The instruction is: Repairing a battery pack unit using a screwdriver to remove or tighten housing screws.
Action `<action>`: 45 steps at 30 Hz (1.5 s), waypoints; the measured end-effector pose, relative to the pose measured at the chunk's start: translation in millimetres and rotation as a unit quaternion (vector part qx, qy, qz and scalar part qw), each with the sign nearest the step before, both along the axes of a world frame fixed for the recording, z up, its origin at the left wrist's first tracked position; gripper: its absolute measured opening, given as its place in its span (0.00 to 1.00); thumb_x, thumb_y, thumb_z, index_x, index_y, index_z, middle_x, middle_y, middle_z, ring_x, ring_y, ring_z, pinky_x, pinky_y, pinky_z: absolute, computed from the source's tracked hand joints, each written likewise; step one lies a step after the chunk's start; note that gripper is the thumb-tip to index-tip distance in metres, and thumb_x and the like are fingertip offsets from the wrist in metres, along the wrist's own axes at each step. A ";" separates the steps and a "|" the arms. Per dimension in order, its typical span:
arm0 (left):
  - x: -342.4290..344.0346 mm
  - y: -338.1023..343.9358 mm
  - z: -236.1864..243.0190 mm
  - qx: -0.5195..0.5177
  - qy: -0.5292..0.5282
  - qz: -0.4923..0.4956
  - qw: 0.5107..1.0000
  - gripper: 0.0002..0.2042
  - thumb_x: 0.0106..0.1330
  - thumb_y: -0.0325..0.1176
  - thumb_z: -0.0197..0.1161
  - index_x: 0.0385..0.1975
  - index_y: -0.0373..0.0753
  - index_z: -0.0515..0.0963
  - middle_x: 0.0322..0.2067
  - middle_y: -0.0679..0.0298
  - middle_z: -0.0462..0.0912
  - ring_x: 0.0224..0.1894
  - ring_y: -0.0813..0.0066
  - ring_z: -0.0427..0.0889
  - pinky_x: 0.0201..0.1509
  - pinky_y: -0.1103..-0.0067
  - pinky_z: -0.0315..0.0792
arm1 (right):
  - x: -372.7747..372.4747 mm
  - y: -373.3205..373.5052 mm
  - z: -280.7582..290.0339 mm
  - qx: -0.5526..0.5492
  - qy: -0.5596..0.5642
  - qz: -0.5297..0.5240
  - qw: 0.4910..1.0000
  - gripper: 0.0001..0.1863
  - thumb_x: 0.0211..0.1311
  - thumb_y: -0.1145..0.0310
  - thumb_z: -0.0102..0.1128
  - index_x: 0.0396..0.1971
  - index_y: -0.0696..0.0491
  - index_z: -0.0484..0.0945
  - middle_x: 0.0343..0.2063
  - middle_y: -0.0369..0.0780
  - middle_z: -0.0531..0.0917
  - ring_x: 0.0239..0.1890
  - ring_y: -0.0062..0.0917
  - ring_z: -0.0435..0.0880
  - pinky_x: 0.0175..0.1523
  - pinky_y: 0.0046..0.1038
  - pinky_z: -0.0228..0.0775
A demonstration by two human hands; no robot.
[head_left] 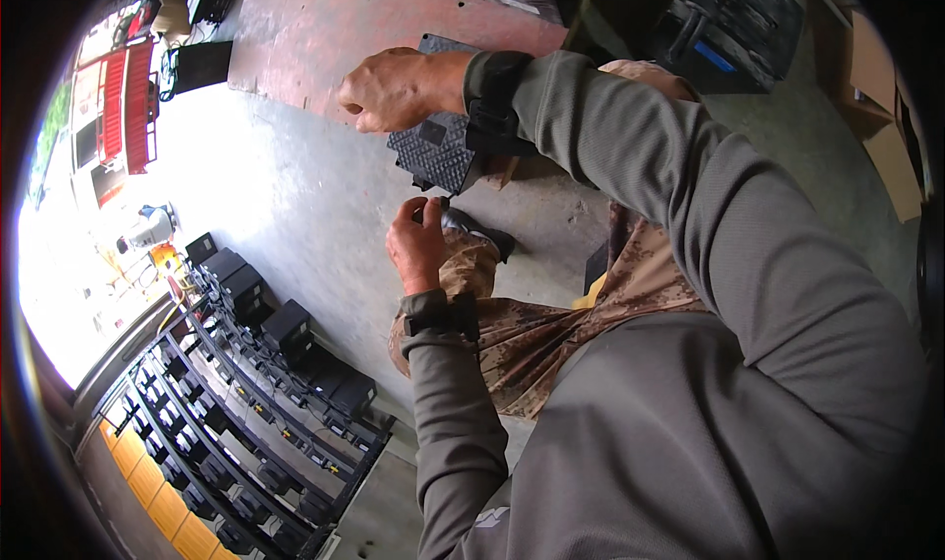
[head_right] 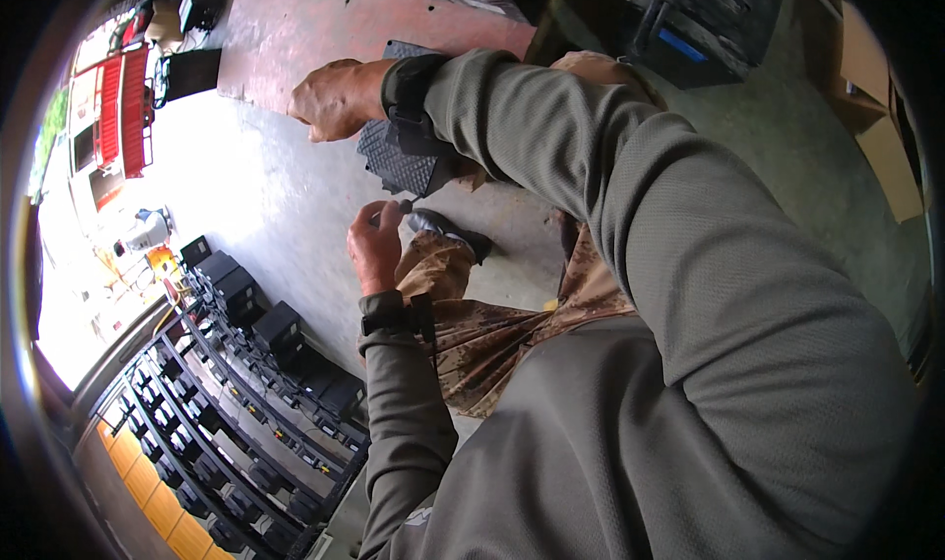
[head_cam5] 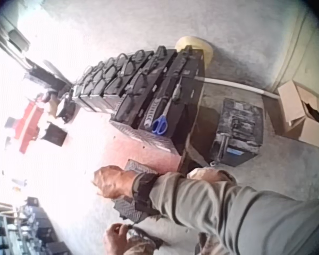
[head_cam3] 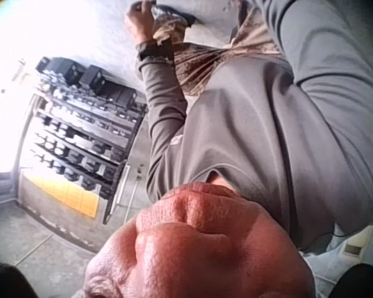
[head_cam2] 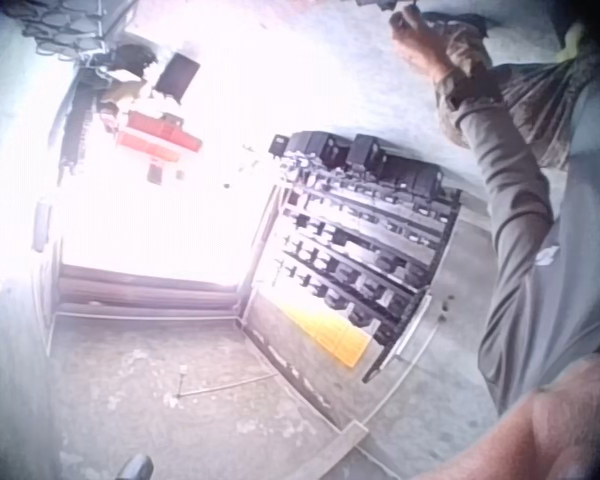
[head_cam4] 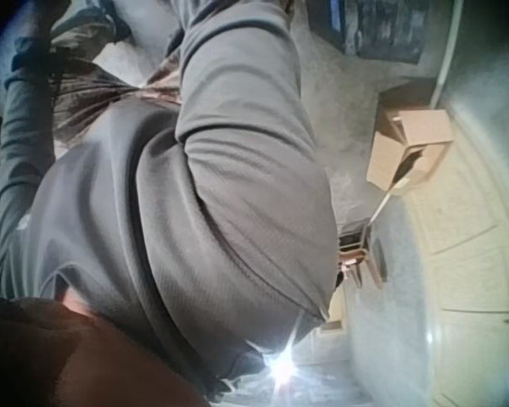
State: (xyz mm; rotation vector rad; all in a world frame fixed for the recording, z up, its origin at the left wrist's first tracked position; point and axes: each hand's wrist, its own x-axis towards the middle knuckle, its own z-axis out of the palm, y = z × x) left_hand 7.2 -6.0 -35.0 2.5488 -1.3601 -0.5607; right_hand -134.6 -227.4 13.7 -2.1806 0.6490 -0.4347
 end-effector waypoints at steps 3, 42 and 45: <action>-0.4 0.0 2.9 0.000 -0.002 -0.024 1.000 0.16 0.65 0.46 0.69 0.42 0.40 0.88 0.34 0.53 0.90 0.38 0.56 0.89 0.47 0.67 0.79 | 2.4 -0.7 -4.2 -0.006 -0.004 -0.001 1.000 0.12 0.67 0.66 0.60 0.43 0.57 0.84 0.38 0.48 0.88 0.41 0.39 0.89 0.53 0.41 0.80; 30.2 -16.7 9.7 0.026 0.026 -0.289 0.957 0.09 0.63 0.37 0.70 0.40 0.42 0.88 0.35 0.55 0.88 0.37 0.54 0.88 0.44 0.66 0.81 | 2.3 0.6 0.2 -0.029 -0.017 -0.002 0.999 0.11 0.68 0.66 0.60 0.42 0.57 0.84 0.37 0.47 0.88 0.39 0.36 0.89 0.52 0.39 0.81; 32.4 -15.2 7.4 0.006 0.028 -0.309 0.951 0.10 0.62 0.39 0.71 0.40 0.45 0.89 0.33 0.57 0.87 0.34 0.54 0.87 0.41 0.64 0.80 | 2.9 1.4 -0.7 -0.033 -0.012 -0.006 0.999 0.11 0.68 0.65 0.60 0.42 0.57 0.84 0.37 0.47 0.88 0.38 0.36 0.88 0.51 0.39 0.81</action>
